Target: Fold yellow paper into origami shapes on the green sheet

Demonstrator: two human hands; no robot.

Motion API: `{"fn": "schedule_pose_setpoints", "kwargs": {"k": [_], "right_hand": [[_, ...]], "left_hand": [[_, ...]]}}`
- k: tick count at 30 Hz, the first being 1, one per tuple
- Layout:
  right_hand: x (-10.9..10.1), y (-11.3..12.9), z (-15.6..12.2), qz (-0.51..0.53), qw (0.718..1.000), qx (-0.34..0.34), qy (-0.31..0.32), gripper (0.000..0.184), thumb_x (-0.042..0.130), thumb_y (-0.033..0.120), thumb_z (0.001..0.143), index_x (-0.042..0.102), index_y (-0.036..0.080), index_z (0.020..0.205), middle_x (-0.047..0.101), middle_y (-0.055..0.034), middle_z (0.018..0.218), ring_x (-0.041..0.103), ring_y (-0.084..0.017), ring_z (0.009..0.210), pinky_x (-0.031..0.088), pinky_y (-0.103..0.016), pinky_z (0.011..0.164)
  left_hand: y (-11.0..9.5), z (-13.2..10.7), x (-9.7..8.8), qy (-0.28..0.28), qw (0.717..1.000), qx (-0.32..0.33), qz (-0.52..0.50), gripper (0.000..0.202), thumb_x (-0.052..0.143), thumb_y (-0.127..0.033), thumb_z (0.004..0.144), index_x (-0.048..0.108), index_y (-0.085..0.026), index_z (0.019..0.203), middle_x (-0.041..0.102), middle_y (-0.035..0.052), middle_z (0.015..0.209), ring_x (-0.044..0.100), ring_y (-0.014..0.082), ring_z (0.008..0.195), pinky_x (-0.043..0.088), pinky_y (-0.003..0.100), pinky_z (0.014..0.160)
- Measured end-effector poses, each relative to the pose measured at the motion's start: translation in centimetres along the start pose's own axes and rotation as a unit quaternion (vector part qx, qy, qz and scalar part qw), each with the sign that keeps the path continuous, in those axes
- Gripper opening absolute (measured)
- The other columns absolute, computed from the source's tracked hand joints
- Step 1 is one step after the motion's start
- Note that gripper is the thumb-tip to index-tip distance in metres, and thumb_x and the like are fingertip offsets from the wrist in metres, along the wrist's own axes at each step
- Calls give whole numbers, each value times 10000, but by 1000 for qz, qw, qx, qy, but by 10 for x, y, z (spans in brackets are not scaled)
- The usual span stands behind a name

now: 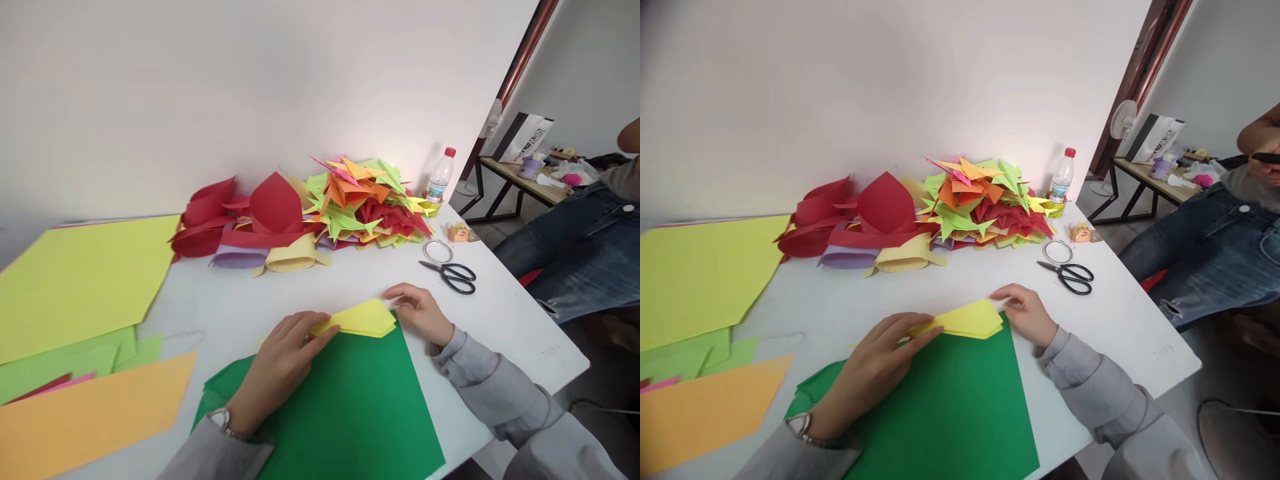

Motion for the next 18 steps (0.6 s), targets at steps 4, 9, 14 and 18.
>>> {"fn": "schedule_pose_setpoints", "kwargs": {"k": [4, 9, 14, 18], "right_hand": [[-4, 1, 0, -135, 980, -95, 107, 151, 592, 220, 823, 674, 202, 949, 671, -95, 1046, 613, -205, 1004, 462, -394, 932], [5, -3, -6, -270, 932, -178, 165, 193, 631, 234, 825, 654, 202, 1014, 666, -109, 1061, 590, -234, 1038, 469, -427, 924], [6, -3, -6, -267, 930, -211, 139, 226, 644, 260, 836, 630, 189, 1050, 644, -126, 1086, 577, -233, 1032, 491, -422, 906], [7, 0, -5, -267, 936, -224, 52, 220, 586, 237, 878, 606, 207, 1096, 642, -119, 1070, 584, -228, 1024, 506, -414, 884]], "left_hand": [[2, -1, 4, 39, 998, -7, -45, 488, 384, 23, 804, 665, -258, 1086, 664, 95, 1085, 615, 214, 995, 537, 382, 836], [1, 4, -9, 43, 989, -77, -122, 461, 543, -174, 826, 544, -243, 1282, 622, 124, 1209, 591, 249, 1083, 511, 391, 901], [7, 6, -13, 78, 987, -94, -100, 335, 561, -219, 808, 634, -206, 1135, 694, 105, 1046, 621, 241, 936, 510, 392, 818], [9, 5, -8, 84, 982, -109, -127, 262, 505, -194, 845, 684, -219, 1033, 723, 73, 945, 641, 207, 851, 517, 348, 765]]}}
Point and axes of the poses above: each hand's wrist, its own z-axis towards the middle knuckle, its own x-axis out of the palm, y = z × x, the point moved 1 cm from there along z, towards the middle knuckle
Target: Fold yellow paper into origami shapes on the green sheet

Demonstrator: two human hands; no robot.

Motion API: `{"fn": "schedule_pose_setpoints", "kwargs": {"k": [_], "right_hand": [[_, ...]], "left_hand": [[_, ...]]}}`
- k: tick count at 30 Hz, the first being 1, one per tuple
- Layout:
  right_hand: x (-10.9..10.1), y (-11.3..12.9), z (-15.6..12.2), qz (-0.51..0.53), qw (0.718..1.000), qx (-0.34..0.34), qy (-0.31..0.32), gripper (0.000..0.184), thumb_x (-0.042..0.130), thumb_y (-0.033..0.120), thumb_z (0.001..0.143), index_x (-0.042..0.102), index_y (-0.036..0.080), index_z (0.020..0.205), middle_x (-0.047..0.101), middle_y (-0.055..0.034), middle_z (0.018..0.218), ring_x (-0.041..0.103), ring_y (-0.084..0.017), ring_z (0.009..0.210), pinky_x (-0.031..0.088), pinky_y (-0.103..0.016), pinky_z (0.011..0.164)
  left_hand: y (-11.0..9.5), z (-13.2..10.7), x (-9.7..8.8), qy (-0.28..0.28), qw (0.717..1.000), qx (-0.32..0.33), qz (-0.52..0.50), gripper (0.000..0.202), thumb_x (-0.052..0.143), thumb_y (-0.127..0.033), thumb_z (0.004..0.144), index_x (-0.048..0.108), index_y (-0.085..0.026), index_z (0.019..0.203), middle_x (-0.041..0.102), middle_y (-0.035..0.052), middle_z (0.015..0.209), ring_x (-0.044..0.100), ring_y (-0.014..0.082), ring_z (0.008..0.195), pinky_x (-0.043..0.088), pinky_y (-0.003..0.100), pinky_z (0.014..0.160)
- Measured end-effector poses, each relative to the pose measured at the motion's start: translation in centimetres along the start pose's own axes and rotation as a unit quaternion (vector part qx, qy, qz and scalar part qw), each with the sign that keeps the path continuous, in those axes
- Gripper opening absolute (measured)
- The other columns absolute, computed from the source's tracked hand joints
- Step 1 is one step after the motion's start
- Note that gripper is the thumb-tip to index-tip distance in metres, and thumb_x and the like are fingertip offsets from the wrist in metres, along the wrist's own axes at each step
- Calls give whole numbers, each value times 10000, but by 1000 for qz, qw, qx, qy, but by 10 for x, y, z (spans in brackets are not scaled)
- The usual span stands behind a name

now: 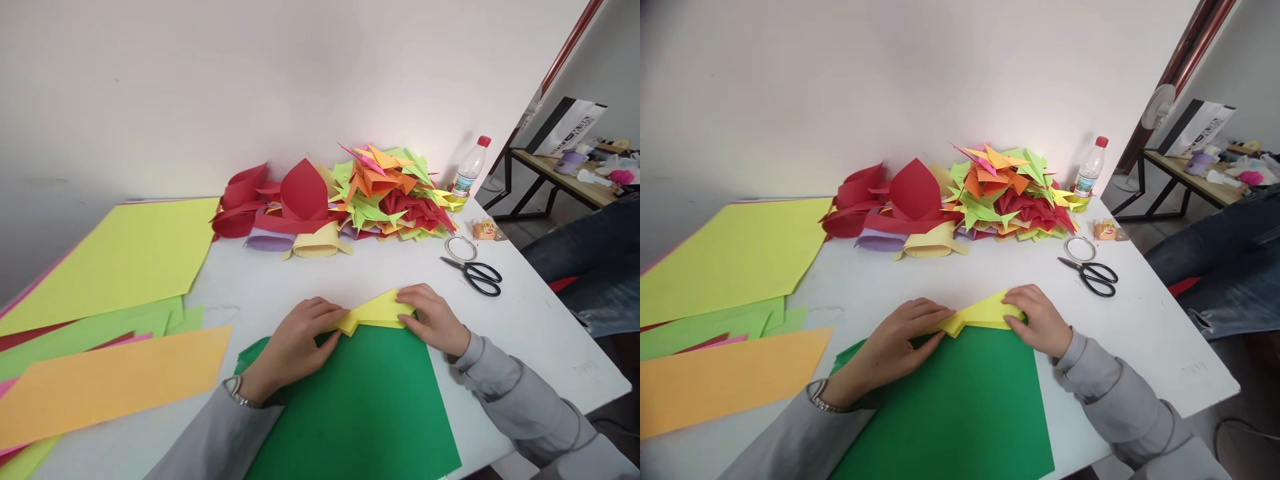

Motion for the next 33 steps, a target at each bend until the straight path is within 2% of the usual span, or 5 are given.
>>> {"fn": "schedule_pose_setpoints", "kwargs": {"k": [7, 12, 19, 29, 33], "right_hand": [[-3, 34, -2, -103, 968, -17, -230, 187, 608, 151, 838, 650, 213, 1010, 642, -94, 872, 596, -215, 798, 513, -372, 684], [22, 59, -6, 86, 986, 24, -142, 145, 604, 171, 864, 693, 195, 976, 699, -69, 804, 635, -163, 706, 535, -295, 637], [45, 52, -4, 315, 886, 329, -85, 217, 660, 389, 784, 729, 191, 839, 700, -18, 669, 588, -113, 515, 479, -220, 470], [39, 47, -5, 225, 907, 341, -104, 129, 668, 316, 719, 687, 199, 769, 678, -8, 711, 566, -122, 578, 472, -258, 573], [38, 45, -2, 222, 914, 330, -86, 163, 636, 352, 761, 698, 202, 750, 682, -21, 769, 577, -139, 642, 474, -278, 634]], "left_hand": [[-8, 1, 9, -76, 986, -100, -109, 254, 500, -298, 900, 707, -215, 1022, 730, 72, 1015, 691, 191, 908, 561, 284, 794], [-26, 1, 19, -124, 974, -125, -143, 241, 530, -289, 890, 707, -196, 1024, 735, 72, 1017, 691, 190, 922, 566, 295, 827], [-45, 1, 25, -127, 956, -158, -212, 220, 527, -278, 871, 732, -205, 908, 752, 59, 937, 703, 180, 831, 580, 293, 777], [-43, 4, 21, -54, 805, -361, -467, 452, 772, -478, 641, 727, -174, 972, 750, 81, 1016, 692, 274, 952, 564, 409, 880], [-47, 3, 24, -62, 813, -344, -466, 436, 780, -466, 648, 729, -177, 971, 751, 79, 1008, 704, 262, 904, 588, 393, 837]]}}
Point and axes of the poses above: each hand's wrist, its own z-axis towards the middle knuckle, its own x-axis out of the palm, y = z × x, the point moved 1 cm from there along z, towards the middle knuckle
